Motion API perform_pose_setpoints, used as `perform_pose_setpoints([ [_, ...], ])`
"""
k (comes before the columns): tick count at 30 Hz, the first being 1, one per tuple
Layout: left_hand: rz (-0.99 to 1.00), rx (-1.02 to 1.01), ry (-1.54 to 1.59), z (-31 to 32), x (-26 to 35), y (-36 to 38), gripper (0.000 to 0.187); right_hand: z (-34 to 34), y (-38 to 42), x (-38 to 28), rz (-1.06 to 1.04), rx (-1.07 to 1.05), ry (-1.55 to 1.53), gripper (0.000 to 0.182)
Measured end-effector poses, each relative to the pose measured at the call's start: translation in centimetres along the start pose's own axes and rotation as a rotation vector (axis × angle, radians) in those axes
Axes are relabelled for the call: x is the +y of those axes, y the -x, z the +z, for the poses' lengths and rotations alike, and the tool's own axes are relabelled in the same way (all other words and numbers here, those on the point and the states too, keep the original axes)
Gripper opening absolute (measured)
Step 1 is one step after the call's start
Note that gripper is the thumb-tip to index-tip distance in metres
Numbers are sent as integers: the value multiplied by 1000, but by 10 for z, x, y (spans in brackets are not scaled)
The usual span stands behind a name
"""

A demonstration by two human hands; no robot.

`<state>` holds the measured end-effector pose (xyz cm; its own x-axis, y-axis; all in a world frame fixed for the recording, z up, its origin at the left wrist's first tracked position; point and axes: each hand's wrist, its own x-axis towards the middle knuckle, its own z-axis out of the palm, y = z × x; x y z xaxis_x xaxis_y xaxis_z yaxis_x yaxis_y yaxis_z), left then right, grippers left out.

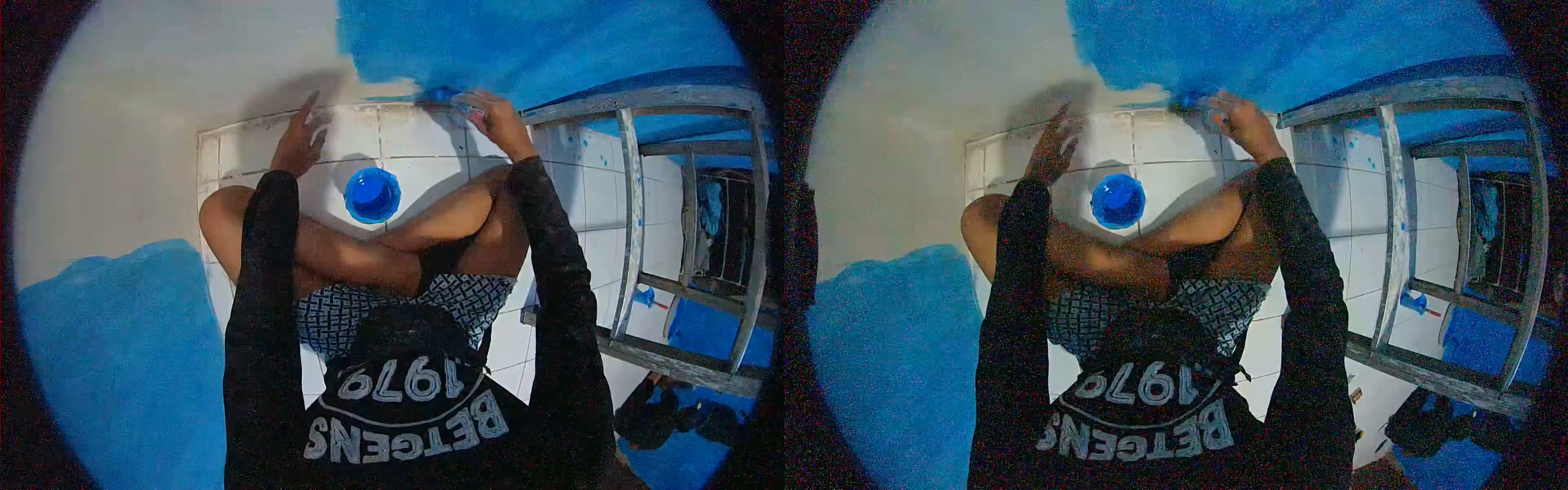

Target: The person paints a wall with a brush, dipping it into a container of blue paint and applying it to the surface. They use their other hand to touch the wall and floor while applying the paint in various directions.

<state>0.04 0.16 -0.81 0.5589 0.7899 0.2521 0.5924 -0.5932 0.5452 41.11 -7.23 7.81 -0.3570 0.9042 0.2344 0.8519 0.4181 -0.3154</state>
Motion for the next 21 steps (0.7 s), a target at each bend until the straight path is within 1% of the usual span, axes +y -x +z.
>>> perform_pose_setpoints([
  [2,-29,-17,-5,1,-1,2,30,-9,-6,-7,87,-32,47,36],
  [3,-29,-18,-3,2,-5,1,30,-9,-2,-14,99,15,8,39],
  [4,-53,-27,59,3,-9,0,30,-10,5,-18,99,9,10,39],
  [6,-83,-32,125,5,-9,1,30,-10,17,-26,61,152,8,46],
  [7,-37,9,45,2,-4,2,30,-7,24,-32,39,252,35,47],
  [8,14,51,-38,-2,2,1,30,-5,32,-36,39,250,34,47],
  [10,12,44,-33,-2,3,0,31,0,40,-39,83,243,-102,44],
  [11,9,34,-26,-3,4,0,31,1,38,-33,177,65,-210,44],
  [12,11,31,-29,-4,3,0,31,6,32,-29,179,68,-212,44],
  [14,-91,-40,136,0,4,-2,31,16,23,-15,45,48,56,44],
  [15,-84,-42,139,4,-1,-3,31,19,13,-13,-1,212,117,41],
  [16,-41,-37,38,6,-6,-2,29,15,11,-11,-1,214,120,41],
  [17,-3,-32,-64,7,-11,1,28,11,9,-9,50,186,96,40],
  [18,-5,-31,-64,6,-10,1,28,1,4,-17,102,155,71,39],
  [19,-11,-6,-41,3,-7,2,26,-6,6,-25,74,223,-32,35],
  [20,-20,19,-17,2,-4,1,24,-10,9,-29,69,219,-30,35],
  [21,-25,23,-14,4,-5,2,24,-13,11,-32,83,258,-27,32],
])
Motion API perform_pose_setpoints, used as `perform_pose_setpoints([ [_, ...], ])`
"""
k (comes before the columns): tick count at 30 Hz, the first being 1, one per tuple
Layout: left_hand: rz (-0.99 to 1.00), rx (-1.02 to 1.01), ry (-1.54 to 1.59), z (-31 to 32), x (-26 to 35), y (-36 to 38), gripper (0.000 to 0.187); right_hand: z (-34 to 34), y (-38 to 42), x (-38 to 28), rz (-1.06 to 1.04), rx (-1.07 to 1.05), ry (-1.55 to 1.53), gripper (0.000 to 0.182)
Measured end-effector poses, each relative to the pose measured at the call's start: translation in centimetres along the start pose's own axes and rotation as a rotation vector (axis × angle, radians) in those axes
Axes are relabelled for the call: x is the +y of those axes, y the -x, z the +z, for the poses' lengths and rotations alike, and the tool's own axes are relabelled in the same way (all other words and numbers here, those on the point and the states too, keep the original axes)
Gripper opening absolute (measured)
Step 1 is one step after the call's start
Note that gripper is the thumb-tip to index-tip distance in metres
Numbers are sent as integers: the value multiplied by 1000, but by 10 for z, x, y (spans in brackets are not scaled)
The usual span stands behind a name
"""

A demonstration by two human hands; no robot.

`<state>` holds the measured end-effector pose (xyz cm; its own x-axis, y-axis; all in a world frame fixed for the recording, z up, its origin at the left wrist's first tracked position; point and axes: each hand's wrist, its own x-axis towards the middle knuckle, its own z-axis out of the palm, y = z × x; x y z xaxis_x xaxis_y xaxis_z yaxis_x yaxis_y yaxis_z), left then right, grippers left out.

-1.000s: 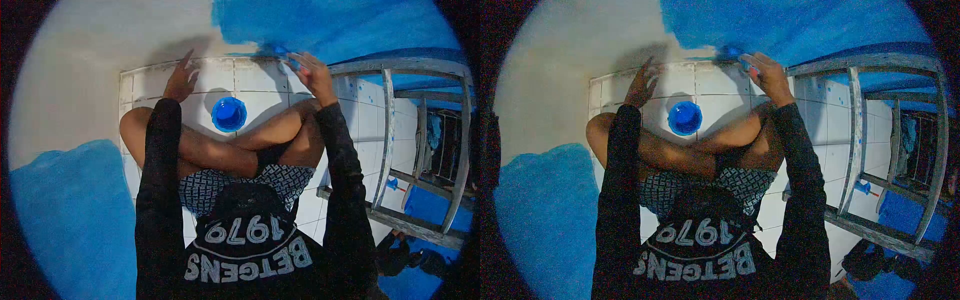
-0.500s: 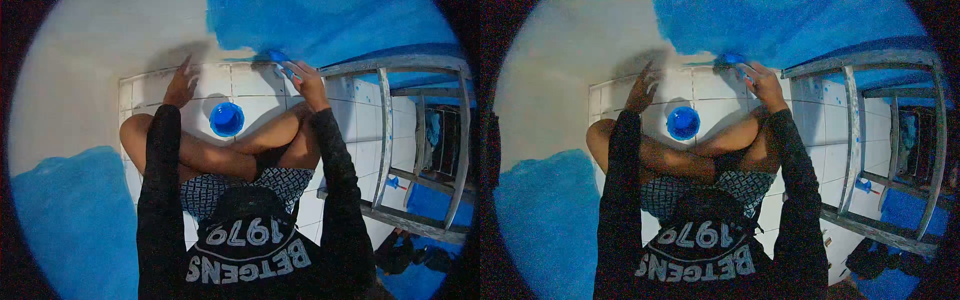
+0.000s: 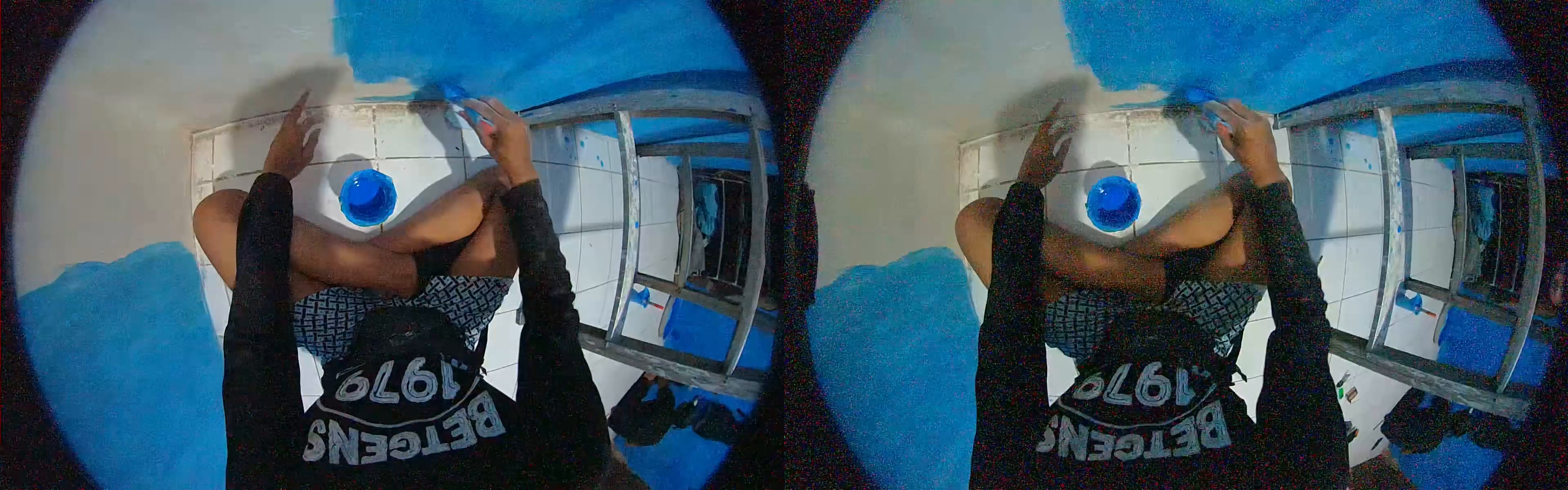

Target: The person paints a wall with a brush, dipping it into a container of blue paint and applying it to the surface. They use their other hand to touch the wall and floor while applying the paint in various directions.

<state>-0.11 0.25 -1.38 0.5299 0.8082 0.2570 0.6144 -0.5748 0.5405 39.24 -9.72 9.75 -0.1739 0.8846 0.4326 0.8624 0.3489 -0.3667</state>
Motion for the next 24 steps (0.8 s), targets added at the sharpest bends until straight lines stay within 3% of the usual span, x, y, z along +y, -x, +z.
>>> perform_pose_setpoints([
  [3,24,38,104,2,-5,1,20,2,-1,-2,22,86,-192,24],
  [4,24,26,62,3,-7,1,18,2,-8,-1,-24,-18,-189,23],
  [6,38,20,21,1,-3,0,17,16,-12,13,-95,-170,-61,26],
  [10,-4,21,35,-8,12,-1,15,21,-21,8,-59,2,75,36],
  [13,-31,-6,75,-9,12,0,17,4,-16,-17,83,-82,86,35],
  [15,-27,-9,76,-7,13,2,19,7,-13,-12,47,-41,-32,32],
  [17,-152,-132,158,-7,13,0,24,19,-16,1,-139,-123,-64,30],
  [20,-58,-146,-103,0,10,3,24,26,-35,-9,-17,-169,-52,27],
  [24,-126,-250,18,6,-2,6,26,7,-40,-34,48,-122,37,27],
])
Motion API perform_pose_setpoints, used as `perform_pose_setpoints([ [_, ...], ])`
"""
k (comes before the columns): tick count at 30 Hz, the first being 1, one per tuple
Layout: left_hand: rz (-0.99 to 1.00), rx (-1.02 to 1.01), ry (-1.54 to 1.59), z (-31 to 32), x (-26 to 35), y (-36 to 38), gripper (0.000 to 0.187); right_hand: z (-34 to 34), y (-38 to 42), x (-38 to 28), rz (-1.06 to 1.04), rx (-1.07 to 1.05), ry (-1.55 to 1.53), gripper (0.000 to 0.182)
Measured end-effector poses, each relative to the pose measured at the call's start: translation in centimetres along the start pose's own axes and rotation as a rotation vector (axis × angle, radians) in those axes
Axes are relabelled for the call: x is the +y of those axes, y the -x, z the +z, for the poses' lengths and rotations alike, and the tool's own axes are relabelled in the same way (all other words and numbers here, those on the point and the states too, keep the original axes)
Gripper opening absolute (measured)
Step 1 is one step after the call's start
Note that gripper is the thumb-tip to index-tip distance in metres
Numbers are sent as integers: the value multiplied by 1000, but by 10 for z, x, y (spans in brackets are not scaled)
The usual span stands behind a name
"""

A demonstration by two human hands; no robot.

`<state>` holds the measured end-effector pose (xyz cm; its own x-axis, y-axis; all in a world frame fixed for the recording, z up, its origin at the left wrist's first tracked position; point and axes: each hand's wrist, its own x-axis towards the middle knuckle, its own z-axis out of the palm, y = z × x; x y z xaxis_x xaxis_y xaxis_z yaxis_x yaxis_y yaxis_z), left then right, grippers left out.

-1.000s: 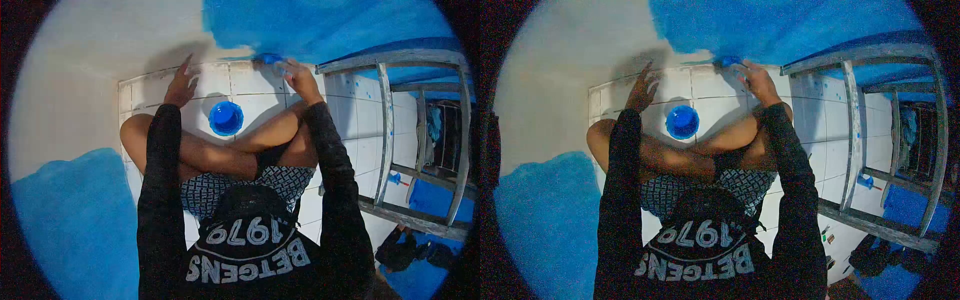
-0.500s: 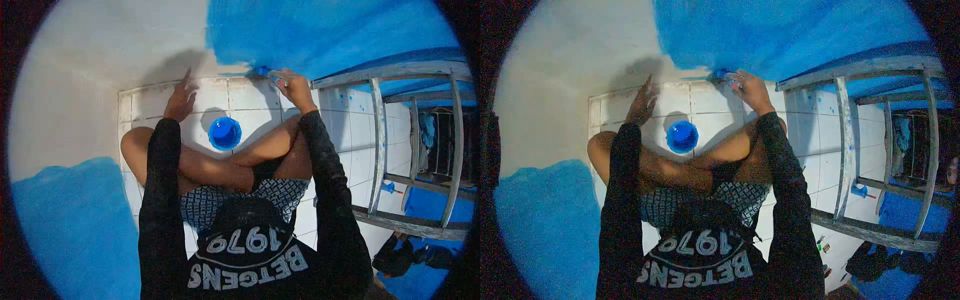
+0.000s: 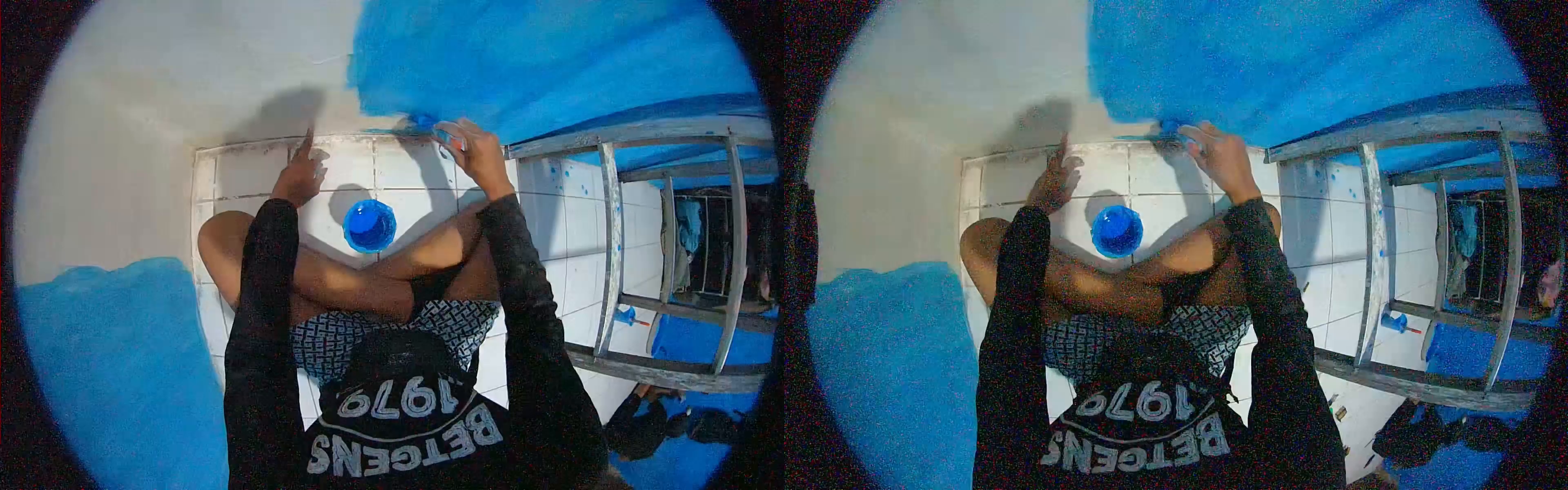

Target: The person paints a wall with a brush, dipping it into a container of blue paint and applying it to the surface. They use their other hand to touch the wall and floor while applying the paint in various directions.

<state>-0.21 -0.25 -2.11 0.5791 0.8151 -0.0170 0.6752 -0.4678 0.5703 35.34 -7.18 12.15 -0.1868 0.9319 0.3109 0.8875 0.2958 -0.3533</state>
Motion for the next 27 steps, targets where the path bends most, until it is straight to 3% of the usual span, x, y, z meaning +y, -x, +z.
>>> perform_pose_setpoints([
  [5,82,-4,5,9,-4,-5,31,1,17,2,-55,110,-69,28],
  [7,61,-29,56,11,-4,-5,31,17,15,12,-128,-49,-42,26],
  [8,36,-50,114,11,-3,-8,30,36,16,22,-193,4,-17,27],
  [11,136,8,36,14,-9,-6,30,49,4,24,-106,18,101,29],
  [13,111,23,37,8,-4,-3,29,28,-2,11,-78,-16,13,30],
  [15,80,37,49,6,-2,-2,29,10,5,-6,-82,73,33,31],
  [16,57,10,55,7,-3,-5,29,10,9,-3,-109,118,51,44],
  [19,47,-18,25,8,0,-3,31,1,20,-6,-154,214,-13,45],
  [21,66,-12,-16,8,-5,-6,32,6,21,-3,-174,163,-4,43],
  [24,149,22,-31,15,-14,-8,33,25,16,7,-215,-149,67,33],
  [26,-35,-112,32,1,2,-5,35,36,8,17,-168,-129,65,35],
  [27,62,11,-245,9,-4,-3,44,41,-1,21,-124,-111,60,37],
])
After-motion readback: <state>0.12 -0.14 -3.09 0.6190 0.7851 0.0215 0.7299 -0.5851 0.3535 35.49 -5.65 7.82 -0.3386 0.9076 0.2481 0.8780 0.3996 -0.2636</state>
